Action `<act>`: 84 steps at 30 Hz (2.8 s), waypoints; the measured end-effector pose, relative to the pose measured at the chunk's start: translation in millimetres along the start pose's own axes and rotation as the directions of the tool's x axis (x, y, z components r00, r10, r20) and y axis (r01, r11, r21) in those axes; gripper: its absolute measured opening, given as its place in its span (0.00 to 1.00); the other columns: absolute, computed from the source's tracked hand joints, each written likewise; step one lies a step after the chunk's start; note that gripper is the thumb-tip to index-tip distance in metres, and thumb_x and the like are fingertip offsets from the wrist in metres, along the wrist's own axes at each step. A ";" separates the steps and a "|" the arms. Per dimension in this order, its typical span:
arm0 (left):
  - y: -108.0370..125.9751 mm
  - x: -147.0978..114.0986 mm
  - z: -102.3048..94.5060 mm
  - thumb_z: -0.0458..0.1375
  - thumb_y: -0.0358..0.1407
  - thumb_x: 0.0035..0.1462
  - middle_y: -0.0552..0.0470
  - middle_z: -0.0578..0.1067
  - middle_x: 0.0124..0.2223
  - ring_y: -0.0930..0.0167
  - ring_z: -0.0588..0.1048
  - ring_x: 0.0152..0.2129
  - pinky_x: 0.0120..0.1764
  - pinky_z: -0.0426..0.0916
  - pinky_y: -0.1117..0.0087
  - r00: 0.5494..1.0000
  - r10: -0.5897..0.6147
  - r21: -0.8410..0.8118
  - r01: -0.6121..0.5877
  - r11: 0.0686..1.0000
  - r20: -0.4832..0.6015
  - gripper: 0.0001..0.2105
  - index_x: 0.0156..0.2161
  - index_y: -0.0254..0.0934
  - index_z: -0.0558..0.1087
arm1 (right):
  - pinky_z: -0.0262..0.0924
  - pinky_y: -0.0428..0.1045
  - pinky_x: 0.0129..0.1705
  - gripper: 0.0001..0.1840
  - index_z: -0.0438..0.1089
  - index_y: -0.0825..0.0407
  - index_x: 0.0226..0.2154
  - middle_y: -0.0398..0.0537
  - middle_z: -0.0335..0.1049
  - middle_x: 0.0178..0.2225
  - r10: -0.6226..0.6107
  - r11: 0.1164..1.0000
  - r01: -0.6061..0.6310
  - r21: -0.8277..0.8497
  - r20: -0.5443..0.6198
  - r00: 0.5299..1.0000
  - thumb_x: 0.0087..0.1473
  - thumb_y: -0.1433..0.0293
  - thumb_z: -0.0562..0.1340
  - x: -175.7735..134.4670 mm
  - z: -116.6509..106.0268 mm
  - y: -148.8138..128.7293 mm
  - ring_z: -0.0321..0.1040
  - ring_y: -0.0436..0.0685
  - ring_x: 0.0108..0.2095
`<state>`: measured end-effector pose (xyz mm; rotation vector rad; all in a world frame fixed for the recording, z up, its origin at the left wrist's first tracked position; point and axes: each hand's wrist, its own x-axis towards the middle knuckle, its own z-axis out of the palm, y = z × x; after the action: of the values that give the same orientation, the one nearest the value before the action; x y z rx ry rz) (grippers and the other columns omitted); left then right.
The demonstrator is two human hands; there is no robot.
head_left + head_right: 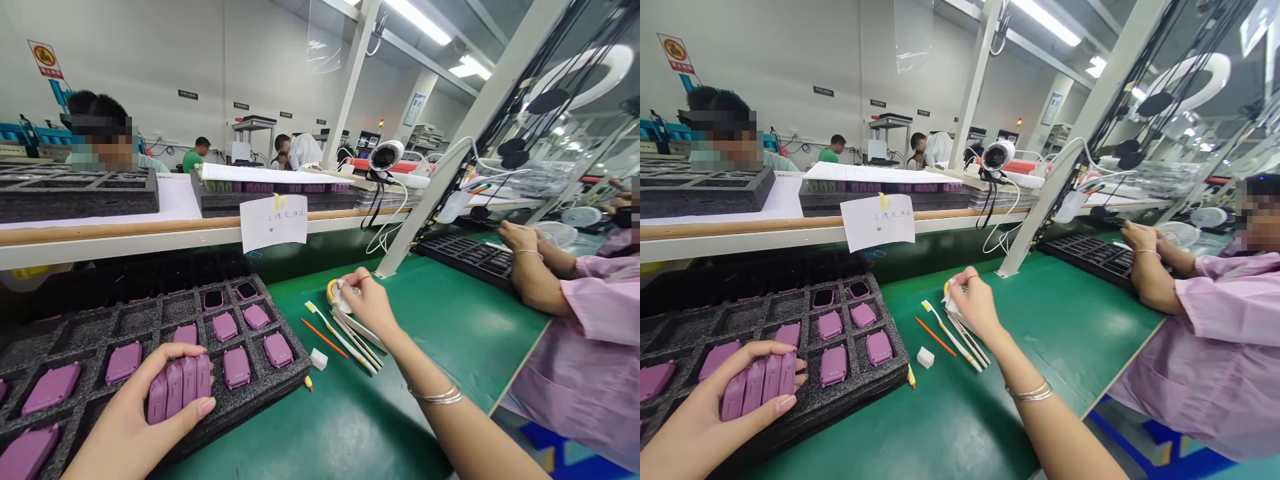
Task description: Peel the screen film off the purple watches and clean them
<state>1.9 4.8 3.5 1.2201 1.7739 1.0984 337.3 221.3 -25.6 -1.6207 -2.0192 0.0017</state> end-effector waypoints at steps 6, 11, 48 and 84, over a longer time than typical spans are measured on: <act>-1.1 0.3 2.3 0.67 0.58 0.42 0.49 0.81 0.49 0.52 0.78 0.49 0.59 0.67 0.49 0.999 0.012 -0.005 -0.013 1.000 -0.029 0.30 0.48 0.48 0.71 | 0.72 0.53 0.41 0.11 0.72 0.55 0.43 0.47 0.75 0.41 0.120 0.984 -0.109 -0.142 0.071 0.990 0.65 0.64 0.62 30.1 -30.2 33.4 0.74 0.54 0.37; 3.9 -1.6 1.0 0.68 0.54 0.42 0.49 0.81 0.47 0.54 0.79 0.47 0.58 0.67 0.50 1.000 -0.019 -0.036 0.019 0.999 0.005 0.28 0.48 0.47 0.71 | 0.71 0.54 0.43 0.11 0.73 0.55 0.43 0.48 0.75 0.41 0.095 0.969 -0.063 -0.239 0.127 0.987 0.65 0.63 0.62 36.7 -25.5 30.0 0.74 0.55 0.39; 16.4 -4.7 -3.2 0.66 0.39 0.49 0.56 0.76 0.44 0.65 0.73 0.43 0.47 0.66 0.66 0.993 0.023 0.014 -0.025 1.000 0.115 0.18 0.46 0.45 0.70 | 0.53 0.52 0.39 0.09 0.71 0.55 0.32 0.45 0.74 0.30 -0.765 0.502 0.786 0.361 -0.239 0.598 0.65 0.76 0.60 -80.7 -17.5 -196.1 0.63 0.54 0.31; 18.6 -6.2 1.3 0.66 0.37 0.48 0.57 0.78 0.43 0.65 0.75 0.44 0.45 0.68 0.66 0.996 0.016 0.052 -0.020 0.998 0.090 0.17 0.44 0.46 0.70 | 0.55 0.51 0.33 0.12 0.71 0.55 0.30 0.47 0.73 0.27 -0.732 0.586 0.761 0.279 -0.219 0.645 0.65 0.77 0.57 -88.7 -20.0 -198.0 0.67 0.55 0.29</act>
<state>11.4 2.8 20.5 1.2991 1.7364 0.9971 177.7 80.1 20.4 -0.4422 -2.3228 -0.0161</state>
